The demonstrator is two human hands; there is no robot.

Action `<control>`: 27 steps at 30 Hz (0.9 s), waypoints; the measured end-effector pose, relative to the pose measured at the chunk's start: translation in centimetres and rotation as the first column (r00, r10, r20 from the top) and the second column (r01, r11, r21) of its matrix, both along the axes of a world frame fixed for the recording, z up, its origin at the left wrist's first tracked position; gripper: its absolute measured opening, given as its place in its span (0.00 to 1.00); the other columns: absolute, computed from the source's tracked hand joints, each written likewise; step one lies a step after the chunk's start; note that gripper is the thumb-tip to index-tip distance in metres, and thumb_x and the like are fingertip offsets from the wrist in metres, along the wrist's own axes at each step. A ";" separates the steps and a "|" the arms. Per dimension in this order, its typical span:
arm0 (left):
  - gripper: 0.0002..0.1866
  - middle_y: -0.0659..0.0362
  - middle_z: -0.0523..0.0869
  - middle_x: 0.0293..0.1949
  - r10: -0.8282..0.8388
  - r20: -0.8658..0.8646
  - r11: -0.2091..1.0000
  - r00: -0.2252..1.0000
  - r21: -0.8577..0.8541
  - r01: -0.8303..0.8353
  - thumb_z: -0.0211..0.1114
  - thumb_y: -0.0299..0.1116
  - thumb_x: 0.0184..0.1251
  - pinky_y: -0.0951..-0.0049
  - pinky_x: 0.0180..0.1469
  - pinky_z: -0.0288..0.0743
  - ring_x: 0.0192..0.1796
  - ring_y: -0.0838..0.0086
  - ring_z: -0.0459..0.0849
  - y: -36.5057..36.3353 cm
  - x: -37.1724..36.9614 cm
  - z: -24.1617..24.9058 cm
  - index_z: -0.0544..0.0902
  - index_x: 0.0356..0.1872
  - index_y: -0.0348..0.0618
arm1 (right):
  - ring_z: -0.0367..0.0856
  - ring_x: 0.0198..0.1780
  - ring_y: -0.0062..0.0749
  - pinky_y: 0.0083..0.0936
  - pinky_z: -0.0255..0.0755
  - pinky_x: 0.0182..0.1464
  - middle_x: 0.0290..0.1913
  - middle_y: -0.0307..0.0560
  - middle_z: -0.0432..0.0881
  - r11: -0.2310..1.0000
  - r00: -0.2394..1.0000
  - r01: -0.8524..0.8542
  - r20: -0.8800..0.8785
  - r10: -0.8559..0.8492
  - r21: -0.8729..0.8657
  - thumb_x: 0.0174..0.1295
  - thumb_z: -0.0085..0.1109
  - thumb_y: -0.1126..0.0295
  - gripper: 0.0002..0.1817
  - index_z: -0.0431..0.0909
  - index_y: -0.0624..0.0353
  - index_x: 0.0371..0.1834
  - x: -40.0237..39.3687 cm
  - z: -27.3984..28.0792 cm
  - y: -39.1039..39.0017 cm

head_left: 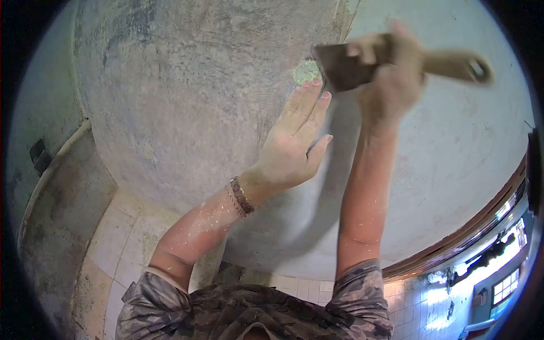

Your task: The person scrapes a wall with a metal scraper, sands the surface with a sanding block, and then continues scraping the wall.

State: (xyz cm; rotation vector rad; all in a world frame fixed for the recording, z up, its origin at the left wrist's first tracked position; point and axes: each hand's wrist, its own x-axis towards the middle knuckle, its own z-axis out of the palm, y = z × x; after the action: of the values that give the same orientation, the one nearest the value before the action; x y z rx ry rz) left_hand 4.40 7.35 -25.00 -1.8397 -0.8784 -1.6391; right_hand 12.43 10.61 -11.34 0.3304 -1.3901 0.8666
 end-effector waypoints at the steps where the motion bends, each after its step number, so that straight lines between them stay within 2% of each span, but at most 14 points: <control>1: 0.34 0.35 0.62 0.72 -0.002 0.001 1.000 1.000 -0.005 0.002 0.68 0.23 0.59 0.55 0.74 0.57 0.75 0.44 0.60 -0.2 0.1 0.0 0.67 0.68 0.27 | 0.65 0.22 0.26 0.32 0.69 0.32 0.17 0.37 0.61 0.997 0.996 0.055 0.073 -0.052 -0.045 0.70 0.51 0.67 0.16 0.67 0.56 0.22 -0.5 -0.4 -0.6; 4: 0.34 0.35 0.62 0.72 0.001 0.012 1.000 1.000 -0.021 -0.001 0.67 0.23 0.59 0.55 0.74 0.57 0.75 0.45 0.60 -0.2 0.0 0.3 0.67 0.68 0.27 | 0.66 0.23 0.26 0.32 0.69 0.32 0.17 0.37 0.60 0.998 0.979 0.068 0.194 -0.068 0.007 0.70 0.52 0.67 0.17 0.66 0.55 0.20 0.3 -0.3 0.0; 6: 0.34 0.36 0.62 0.72 -0.018 0.003 1.000 1.000 0.006 0.018 0.67 0.23 0.59 0.55 0.75 0.57 0.75 0.45 0.60 0.0 -0.3 0.1 0.67 0.68 0.28 | 0.64 0.20 0.27 0.33 0.69 0.30 0.18 0.37 0.60 0.996 0.993 -0.091 -0.069 0.092 0.024 0.67 0.57 0.68 0.16 0.68 0.57 0.21 1.4 0.8 0.6; 8: 0.34 0.36 0.62 0.72 -0.008 0.006 1.000 1.000 -0.005 0.008 0.67 0.24 0.59 0.55 0.75 0.57 0.75 0.45 0.60 -0.2 -0.2 0.1 0.67 0.68 0.28 | 0.64 0.19 0.27 0.33 0.69 0.29 0.18 0.37 0.60 0.999 0.999 -0.010 -0.049 0.012 0.049 0.67 0.57 0.68 0.17 0.67 0.57 0.19 1.1 0.8 0.7; 10: 0.34 0.36 0.62 0.72 -0.001 -0.003 1.000 1.000 -0.024 0.001 0.67 0.24 0.60 0.55 0.75 0.57 0.75 0.45 0.60 -0.3 -0.3 -0.1 0.67 0.68 0.28 | 0.65 0.20 0.26 0.32 0.69 0.31 0.17 0.36 0.59 0.993 0.962 0.116 0.253 -0.103 -0.037 0.69 0.52 0.67 0.18 0.65 0.56 0.19 -0.1 -0.4 -0.1; 12: 0.34 0.36 0.62 0.72 -0.001 0.006 0.999 1.000 -0.032 0.001 0.68 0.25 0.60 0.55 0.75 0.57 0.76 0.45 0.60 -0.2 -0.4 -0.2 0.67 0.68 0.28 | 0.66 0.21 0.26 0.32 0.70 0.32 0.17 0.37 0.59 0.986 0.963 0.168 0.215 -0.161 -0.015 0.69 0.52 0.67 0.18 0.66 0.56 0.19 0.3 -0.1 -0.6; 14: 0.34 0.36 0.62 0.72 -0.002 0.002 1.000 1.000 -0.017 0.002 0.67 0.25 0.59 0.55 0.75 0.57 0.76 0.45 0.60 0.0 -0.9 -0.5 0.67 0.68 0.28 | 0.67 0.21 0.27 0.32 0.71 0.30 0.17 0.37 0.61 0.994 1.000 -0.023 0.001 0.023 0.104 0.67 0.56 0.69 0.16 0.68 0.58 0.20 1.7 0.8 0.0; 15: 0.34 0.36 0.62 0.72 -0.002 -0.006 1.000 1.000 -0.006 0.002 0.67 0.25 0.59 0.55 0.75 0.57 0.75 0.45 0.60 0.0 -1.1 -0.7 0.67 0.68 0.28 | 0.67 0.21 0.27 0.32 0.71 0.30 0.17 0.37 0.61 0.991 0.990 0.137 -0.014 -0.137 0.005 0.67 0.56 0.69 0.16 0.68 0.58 0.20 0.8 0.3 0.3; 16: 0.34 0.36 0.62 0.72 0.002 -0.005 1.000 1.000 -0.008 -0.002 0.67 0.25 0.59 0.55 0.75 0.57 0.75 0.45 0.60 -0.1 -1.1 -0.8 0.67 0.68 0.28 | 0.66 0.21 0.28 0.32 0.70 0.31 0.17 0.37 0.60 0.988 0.985 0.141 0.110 -0.134 -0.062 0.68 0.53 0.68 0.17 0.67 0.58 0.20 0.2 -0.3 0.0; 19: 0.34 0.36 0.62 0.72 0.004 0.003 0.999 1.000 -0.043 -0.004 0.67 0.25 0.59 0.55 0.75 0.57 0.75 0.45 0.60 -0.2 -1.2 -1.1 0.68 0.68 0.27 | 0.66 0.21 0.27 0.32 0.70 0.31 0.17 0.38 0.59 0.986 0.966 0.144 0.203 -0.158 0.083 0.69 0.52 0.69 0.18 0.65 0.58 0.19 0.6 -1.3 -0.5; 21: 0.33 0.36 0.62 0.72 -0.008 -0.004 0.999 1.000 -0.041 0.008 0.67 0.24 0.59 0.55 0.75 0.57 0.76 0.45 0.60 0.0 -1.2 -1.6 0.68 0.67 0.27 | 0.66 0.21 0.28 0.33 0.69 0.31 0.17 0.37 0.58 0.994 0.996 0.086 -0.039 -0.083 0.074 0.69 0.51 0.70 0.18 0.63 0.58 0.19 1.4 -1.1 -0.8; 22: 0.33 0.36 0.62 0.72 -0.009 -0.001 0.999 1.000 -0.043 0.008 0.67 0.24 0.59 0.55 0.75 0.57 0.76 0.45 0.60 0.0 -1.2 -1.8 0.68 0.67 0.27 | 0.66 0.21 0.28 0.33 0.69 0.31 0.17 0.37 0.58 0.994 0.996 0.086 -0.036 -0.083 0.072 0.69 0.51 0.70 0.18 0.63 0.58 0.19 1.3 -1.3 -0.8; 25: 0.33 0.35 0.64 0.71 -0.007 -0.003 0.998 1.000 -0.064 0.006 0.68 0.24 0.59 0.56 0.75 0.57 0.75 0.45 0.61 -0.3 -1.3 -2.3 0.68 0.67 0.26 | 0.65 0.21 0.29 0.34 0.69 0.31 0.17 0.37 0.57 0.972 0.976 0.216 0.004 -0.217 0.098 0.70 0.49 0.69 0.18 0.61 0.57 0.20 1.0 -2.8 -1.2; 27: 0.31 0.37 0.68 0.69 -0.066 0.085 0.998 0.994 -0.006 0.066 0.65 0.26 0.64 0.60 0.73 0.60 0.73 0.51 0.66 -0.8 -1.4 -3.5 0.68 0.67 0.26 | 0.63 0.21 0.30 0.34 0.69 0.31 0.17 0.38 0.57 0.942 0.923 0.331 0.186 -0.335 0.056 0.71 0.48 0.68 0.18 0.60 0.57 0.21 1.7 -5.5 -3.1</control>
State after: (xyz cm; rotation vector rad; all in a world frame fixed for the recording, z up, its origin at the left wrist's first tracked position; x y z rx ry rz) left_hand 3.03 6.58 -28.49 -1.8348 -0.8703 -1.7679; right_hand 14.15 7.54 -16.82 0.0216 -1.5820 0.6109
